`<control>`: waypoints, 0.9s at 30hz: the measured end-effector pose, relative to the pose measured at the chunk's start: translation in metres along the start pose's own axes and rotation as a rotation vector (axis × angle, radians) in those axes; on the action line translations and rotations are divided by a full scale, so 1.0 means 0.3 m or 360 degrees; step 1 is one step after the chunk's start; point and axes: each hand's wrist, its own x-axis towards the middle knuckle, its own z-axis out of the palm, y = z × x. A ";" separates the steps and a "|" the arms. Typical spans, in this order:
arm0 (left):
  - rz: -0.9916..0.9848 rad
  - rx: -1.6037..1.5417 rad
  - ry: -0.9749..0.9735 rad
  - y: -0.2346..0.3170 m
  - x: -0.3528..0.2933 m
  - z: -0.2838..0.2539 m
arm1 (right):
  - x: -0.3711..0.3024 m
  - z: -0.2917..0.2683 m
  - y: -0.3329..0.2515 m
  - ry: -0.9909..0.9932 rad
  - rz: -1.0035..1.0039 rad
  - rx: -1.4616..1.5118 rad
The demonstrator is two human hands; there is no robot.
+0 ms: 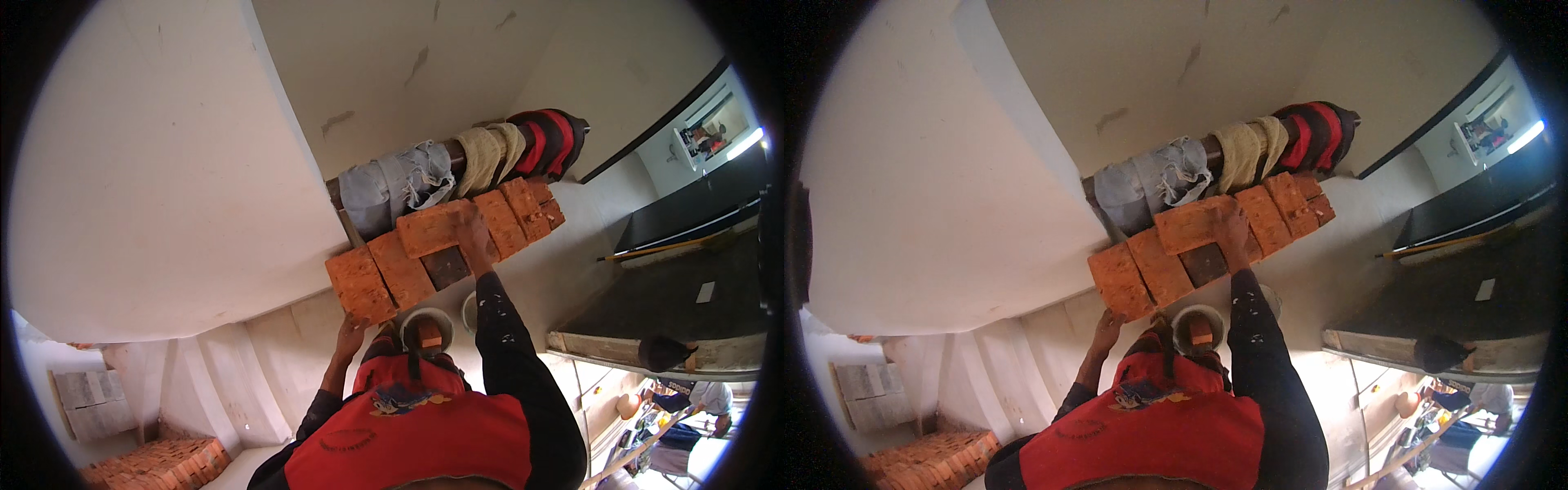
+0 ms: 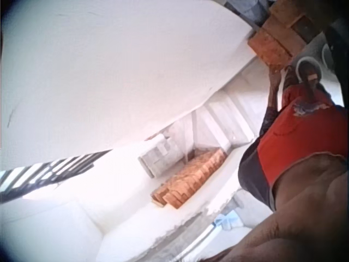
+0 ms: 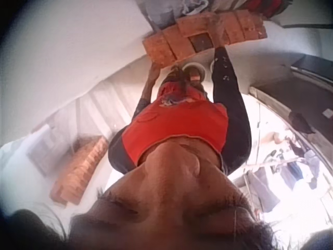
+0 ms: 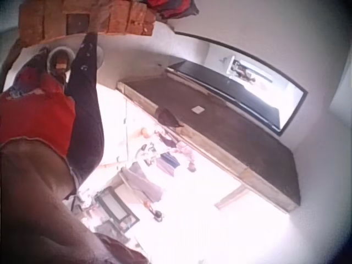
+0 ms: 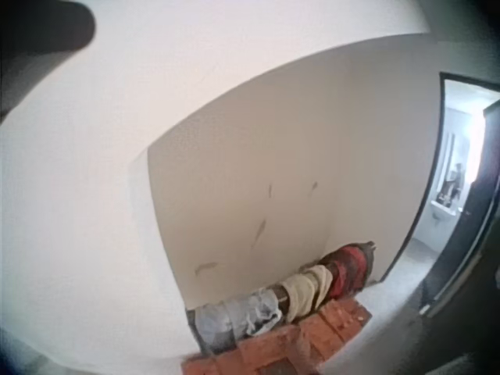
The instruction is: The person walks up a staircase carrying a bucket and places it on a landing. They then pick up red bricks from a pile and place them into the bucket one by one. The person repeats this process, filling the bucket with bricks.
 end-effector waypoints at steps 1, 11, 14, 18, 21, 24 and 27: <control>0.0060 -0.0120 -0.0108 -0.017 0.010 -0.012 | -0.014 0.016 0.016 0.0089 0.0018 -0.0052; 0.0113 0.0194 -0.0296 0.024 0.014 -0.062 | -0.303 -0.010 0.194 0.0164 -0.0745 -0.0480; 0.0136 0.0489 -0.0248 0.048 -0.005 -0.087 | -0.263 -0.137 -0.071 -0.0105 -0.0748 -0.0399; 0.0459 0.0672 -0.0170 0.066 0.021 -0.037 | -0.158 -0.158 -0.074 -0.0560 -0.1197 -0.0708; 0.0608 0.0850 0.0031 0.034 0.084 -0.004 | -0.135 -0.139 -0.119 -0.0636 -0.1306 -0.0869; 0.0255 0.0953 0.0258 0.087 0.101 0.109 | -0.145 -0.112 -0.100 -0.0596 -0.1122 -0.0914; -0.0035 0.1053 0.0397 0.146 0.093 0.174 | -0.203 -0.118 -0.062 -0.0498 -0.0962 -0.0828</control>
